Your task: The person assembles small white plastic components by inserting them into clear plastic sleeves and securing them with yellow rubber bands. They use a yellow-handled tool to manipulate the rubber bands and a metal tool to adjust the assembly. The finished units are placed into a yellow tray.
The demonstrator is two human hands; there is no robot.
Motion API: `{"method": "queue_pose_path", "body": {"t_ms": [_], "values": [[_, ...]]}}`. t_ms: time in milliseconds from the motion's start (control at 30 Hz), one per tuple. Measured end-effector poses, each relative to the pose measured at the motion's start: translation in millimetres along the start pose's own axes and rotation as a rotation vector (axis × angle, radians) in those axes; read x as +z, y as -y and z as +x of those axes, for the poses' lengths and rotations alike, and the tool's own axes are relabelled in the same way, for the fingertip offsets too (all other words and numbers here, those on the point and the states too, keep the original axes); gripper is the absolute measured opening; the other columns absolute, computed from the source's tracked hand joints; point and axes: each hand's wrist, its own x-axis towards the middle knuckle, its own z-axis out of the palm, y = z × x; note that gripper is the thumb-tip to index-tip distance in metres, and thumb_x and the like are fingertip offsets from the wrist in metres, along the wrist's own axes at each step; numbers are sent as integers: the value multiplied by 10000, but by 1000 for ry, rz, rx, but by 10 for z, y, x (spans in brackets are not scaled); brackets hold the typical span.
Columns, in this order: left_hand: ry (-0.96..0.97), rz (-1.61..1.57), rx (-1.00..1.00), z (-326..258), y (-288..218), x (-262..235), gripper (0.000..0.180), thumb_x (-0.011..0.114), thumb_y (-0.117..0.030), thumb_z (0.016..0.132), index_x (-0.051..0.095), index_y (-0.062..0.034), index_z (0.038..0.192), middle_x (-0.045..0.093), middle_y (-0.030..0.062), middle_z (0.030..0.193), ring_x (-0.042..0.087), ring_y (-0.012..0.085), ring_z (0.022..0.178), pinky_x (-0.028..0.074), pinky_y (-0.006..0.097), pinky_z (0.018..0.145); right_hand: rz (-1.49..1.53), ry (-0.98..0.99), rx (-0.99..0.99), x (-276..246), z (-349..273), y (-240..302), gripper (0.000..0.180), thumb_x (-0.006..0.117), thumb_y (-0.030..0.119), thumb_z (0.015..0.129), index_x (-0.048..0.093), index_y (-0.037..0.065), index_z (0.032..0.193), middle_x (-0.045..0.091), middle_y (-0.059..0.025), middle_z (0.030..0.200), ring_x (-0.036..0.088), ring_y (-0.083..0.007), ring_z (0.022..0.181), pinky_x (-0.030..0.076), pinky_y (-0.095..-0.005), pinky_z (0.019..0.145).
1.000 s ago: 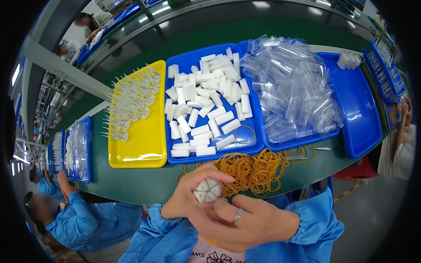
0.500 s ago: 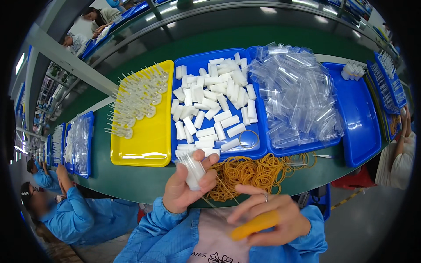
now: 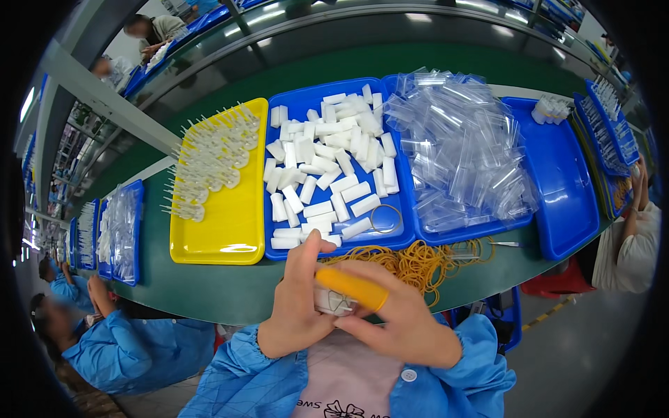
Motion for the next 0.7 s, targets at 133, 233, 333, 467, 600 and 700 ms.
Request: {"method": "queue_pose_path", "body": {"t_ms": [133,233,333,467,600,700], "values": [[91,-31,-67,68,-2,-11,918,776,-20,604,271,-24,1371,546,132,1132,610,215,833,493,292,710,-501,-145,-144,31,-37,16,508,724,49,676,571,50,1160,505,-114,1194,562,-223,978,509,-330,738],[181,-169,-23,75,94,-15,826,772,-33,639,322,-17,1331,598,103,1033,608,200,870,486,290,750,-327,-300,-55,-105,-40,105,407,725,58,667,624,58,1061,533,-102,1142,571,-222,940,484,-328,699],[196,-687,-266,11,162,-163,647,756,-100,699,400,-25,1234,585,85,889,587,181,791,484,290,717,-436,-450,-72,-449,-188,79,288,711,46,677,650,38,958,592,-99,1005,597,-216,835,472,-305,654],[62,-1200,-472,-22,165,-158,658,671,-447,794,413,-6,1209,538,69,886,555,145,763,458,257,679,-699,-580,119,-980,-554,-241,174,674,34,706,634,5,873,599,-97,764,594,-224,663,454,-303,613],[43,-1159,-526,4,164,-121,718,642,-551,775,430,-3,1188,549,77,846,556,147,716,449,254,640,-1022,-643,389,-1235,-910,-659,182,678,57,714,620,-2,877,552,-105,827,560,-276,703,441,-354,599],[53,-1107,-533,13,124,-87,715,649,-548,769,439,-3,1182,557,76,857,558,147,717,448,253,636,-1057,-690,361,-1240,-1010,-946,185,673,62,723,608,-12,880,536,-123,917,560,-316,761,442,-391,621]]}}
